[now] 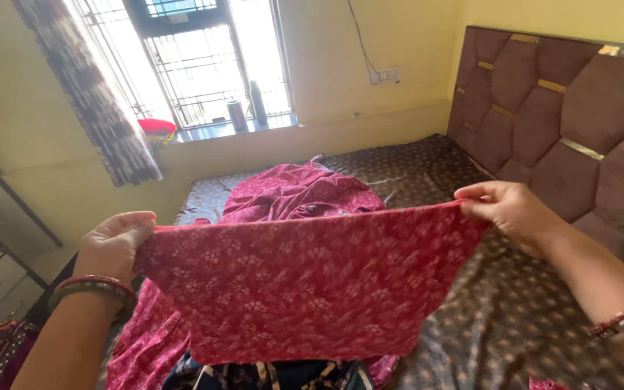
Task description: The person folds a red floral garment on a bed. They smooth the fabric, fold it in half, then fold it again into a compact rectangle, and place it on the bed.
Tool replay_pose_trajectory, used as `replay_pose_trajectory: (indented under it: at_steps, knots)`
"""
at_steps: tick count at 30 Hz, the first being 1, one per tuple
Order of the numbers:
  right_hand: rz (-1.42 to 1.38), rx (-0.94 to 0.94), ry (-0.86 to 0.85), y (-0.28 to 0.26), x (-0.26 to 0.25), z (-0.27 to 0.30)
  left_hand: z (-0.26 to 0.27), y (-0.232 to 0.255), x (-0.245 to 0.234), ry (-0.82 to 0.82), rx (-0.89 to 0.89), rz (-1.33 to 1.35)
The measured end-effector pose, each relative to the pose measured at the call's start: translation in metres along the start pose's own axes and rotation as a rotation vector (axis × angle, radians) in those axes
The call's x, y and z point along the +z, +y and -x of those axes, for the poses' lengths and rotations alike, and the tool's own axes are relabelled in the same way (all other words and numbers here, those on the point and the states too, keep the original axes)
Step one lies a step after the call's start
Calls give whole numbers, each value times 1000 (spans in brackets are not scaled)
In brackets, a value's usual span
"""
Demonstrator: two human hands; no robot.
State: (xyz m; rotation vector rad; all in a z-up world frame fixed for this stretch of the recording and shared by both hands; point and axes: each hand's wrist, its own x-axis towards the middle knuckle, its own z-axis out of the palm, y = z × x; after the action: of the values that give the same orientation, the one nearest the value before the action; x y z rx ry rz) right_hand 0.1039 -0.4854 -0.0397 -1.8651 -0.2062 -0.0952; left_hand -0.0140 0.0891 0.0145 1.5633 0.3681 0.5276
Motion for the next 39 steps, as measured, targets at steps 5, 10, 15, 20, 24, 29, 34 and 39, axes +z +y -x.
replay_pose_trajectory:
  at_steps: [5, 10, 15, 20, 24, 29, 34, 39]
  knots:
    - [-517, -31, 106, -7, 8, 5, 13, 7, 3, -278, 260, 143]
    - [-31, 62, -4, -20, 20, 18, 21, -12, 12, -299, 278, -396]
    - [-406, -45, 61, -28, -2, 7, 12, -17, 2, -145, 264, -14]
    - [35, -73, -215, -21, -14, 7, 14, -13, 0, -203, 340, -71]
    - [149, -97, -44, -20, -10, 4, 23, -9, 5, -179, 394, -172]
    - [228, -214, 113, -24, -25, -4, 24, -1, 7, 36, 476, -404]
    - [269, -279, 151, -19, -37, -8, 25, -1, -3, 105, 469, -452]
    - [263, -251, 174, -16, -36, -15, 25, 0, -3, 152, 446, -504]
